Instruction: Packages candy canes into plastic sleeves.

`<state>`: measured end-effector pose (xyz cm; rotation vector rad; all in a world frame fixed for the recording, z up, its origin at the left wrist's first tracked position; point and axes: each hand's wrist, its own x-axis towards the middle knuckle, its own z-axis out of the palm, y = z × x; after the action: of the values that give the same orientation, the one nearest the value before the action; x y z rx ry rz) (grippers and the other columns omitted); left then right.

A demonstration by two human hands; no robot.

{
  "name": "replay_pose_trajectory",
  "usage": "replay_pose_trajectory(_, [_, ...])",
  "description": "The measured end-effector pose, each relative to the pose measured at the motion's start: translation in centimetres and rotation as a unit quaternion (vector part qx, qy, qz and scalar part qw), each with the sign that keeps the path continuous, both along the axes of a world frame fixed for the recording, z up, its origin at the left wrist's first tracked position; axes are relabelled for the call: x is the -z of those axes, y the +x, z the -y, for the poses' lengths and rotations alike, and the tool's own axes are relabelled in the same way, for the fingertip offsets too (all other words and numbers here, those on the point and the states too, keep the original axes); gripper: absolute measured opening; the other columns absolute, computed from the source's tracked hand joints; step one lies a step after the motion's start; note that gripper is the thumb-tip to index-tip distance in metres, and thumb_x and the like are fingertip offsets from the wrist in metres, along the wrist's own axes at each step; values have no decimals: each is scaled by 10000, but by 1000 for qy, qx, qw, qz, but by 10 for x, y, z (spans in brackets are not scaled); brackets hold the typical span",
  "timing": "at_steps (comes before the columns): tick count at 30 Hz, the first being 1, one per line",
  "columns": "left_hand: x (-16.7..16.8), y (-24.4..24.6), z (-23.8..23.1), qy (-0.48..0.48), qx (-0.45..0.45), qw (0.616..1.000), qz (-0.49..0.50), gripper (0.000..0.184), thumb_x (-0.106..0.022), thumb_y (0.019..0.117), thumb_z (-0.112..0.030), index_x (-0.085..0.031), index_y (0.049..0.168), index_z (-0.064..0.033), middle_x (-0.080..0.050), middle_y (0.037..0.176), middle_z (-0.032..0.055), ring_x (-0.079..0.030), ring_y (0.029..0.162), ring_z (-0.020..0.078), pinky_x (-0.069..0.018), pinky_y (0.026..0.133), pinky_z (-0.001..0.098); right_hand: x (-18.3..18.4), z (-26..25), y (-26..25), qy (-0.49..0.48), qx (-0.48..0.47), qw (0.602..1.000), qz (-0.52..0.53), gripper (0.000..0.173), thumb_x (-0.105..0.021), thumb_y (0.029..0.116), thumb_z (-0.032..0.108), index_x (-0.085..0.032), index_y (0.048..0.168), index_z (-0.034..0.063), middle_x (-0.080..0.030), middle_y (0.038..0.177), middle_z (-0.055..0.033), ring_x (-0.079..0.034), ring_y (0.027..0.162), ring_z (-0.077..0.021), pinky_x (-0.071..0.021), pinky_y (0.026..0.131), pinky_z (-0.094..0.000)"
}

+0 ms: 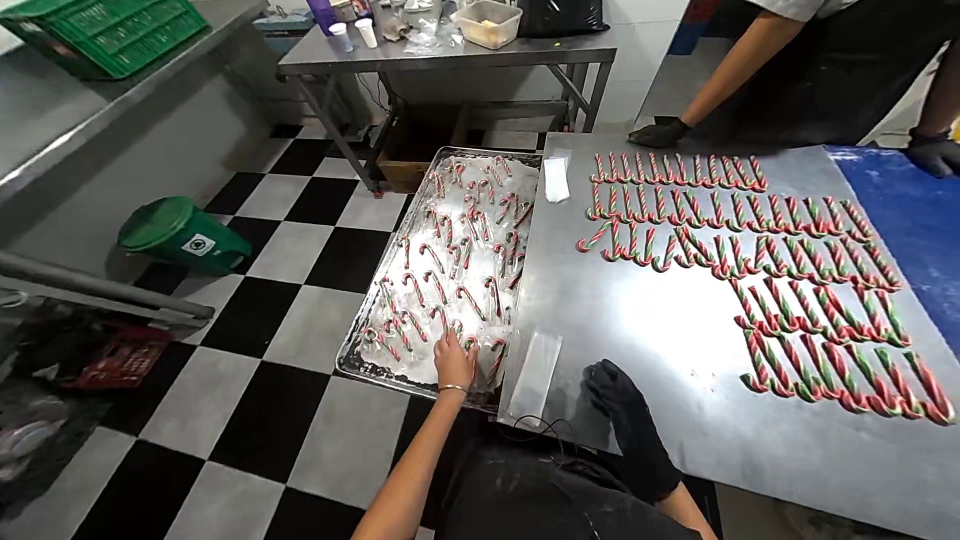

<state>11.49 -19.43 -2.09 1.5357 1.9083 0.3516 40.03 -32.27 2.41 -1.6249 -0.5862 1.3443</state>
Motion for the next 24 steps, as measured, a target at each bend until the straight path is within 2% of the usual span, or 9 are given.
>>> replay_pose_trajectory(3, [-17, 52, 9, 25, 26, 995, 96, 538, -659, 995, -402, -629, 1310, 33, -659, 1247, 233, -659, 1142, 344, -525, 1026, 482, 10, -16, -18, 20, -11, 996, -86, 481, -446, 1088, 205, -368, 1523, 15, -628, 1339, -174, -674, 1144, -254, -590, 922, -412])
replay_pose_trajectory(5, [-24, 75, 11, -49, 19, 991, 124, 653, -724, 932, -489, -614, 1302, 38, -652, 1234, 235, -645, 1135, 347, -501, 1033, 498, 12, -28, -36, 20, -31, 994, -101, 487, -447, 1093, 221, -367, 1525, 11, -617, 1360, -178, -666, 1169, -250, -584, 942, -405])
replay_pose_trajectory(8, [-9, 74, 5, -63, 5, 985, 161, 604, -727, 954, -411, -600, 1314, 56, -679, 1210, 233, -662, 1133, 346, -504, 1033, 505, 9, -36, -25, 7, -51, 997, -48, 514, -529, 1066, 222, -389, 1513, 10, -634, 1338, -168, -676, 1159, -242, -590, 941, -392])
replay_pose_trajectory(14, [7, 26, -6, -89, -123, 951, 267, 346, -555, 1076, -241, -639, 1240, 52, -687, 1007, 168, -638, 782, 196, -542, 762, 371, 4, -7, 39, 9, -10, 999, 41, 441, -520, 1067, 213, -484, 1462, 22, -670, 1298, -135, -692, 1129, -224, -596, 935, -389])
replay_pose_trajectory(16, [13, 17, -12, -61, -149, 961, 226, 366, -578, 1065, -252, -634, 1262, 52, -701, 1038, 187, -655, 851, 232, -537, 818, 406, 3, -5, 35, -3, 3, 999, 36, 434, -529, 1067, 224, -503, 1448, 18, -685, 1269, -140, -704, 1107, -223, -605, 920, -382])
replay_pose_trajectory(17, [13, 14, -15, -43, -152, 973, 167, 437, -603, 1053, -286, -596, 1332, 50, -699, 1160, 223, -688, 1016, 302, -539, 939, 469, 4, -5, 29, -6, 5, 1000, 21, 429, -528, 1067, 229, -515, 1436, 11, -687, 1258, -146, -705, 1102, -230, -607, 914, -384])
replay_pose_trajectory(19, [6, 10, -15, 8, -126, 990, 61, 716, -689, 989, -351, -422, 1498, 77, -513, 1439, 327, -506, 1333, 477, -380, 1136, 605, 7, -8, 13, -11, -1, 1000, -5, 423, -528, 1066, 241, -530, 1417, 4, -690, 1244, -148, -707, 1093, -233, -612, 904, -386])
replay_pose_trajectory(20, [1, 12, -11, 37, -105, 993, 51, 760, -700, 977, -370, -401, 1509, 83, -466, 1477, 342, -459, 1369, 505, -356, 1153, 619, 8, -12, 5, -11, -9, 1000, -15, 428, -533, 1064, 244, -525, 1421, 6, -688, 1247, -147, -707, 1091, -233, -615, 897, -387])
replay_pose_trajectory(24, [-12, 52, 13, -31, -107, 973, 203, 468, -693, 990, -357, -667, 1234, 41, -704, 1125, 202, -684, 1032, 299, -535, 962, 495, 10, -25, -37, 5, -62, 996, -69, 493, -512, 1070, 259, -436, 1490, 13, -640, 1330, -156, -675, 1147, -245, -593, 926, -413])
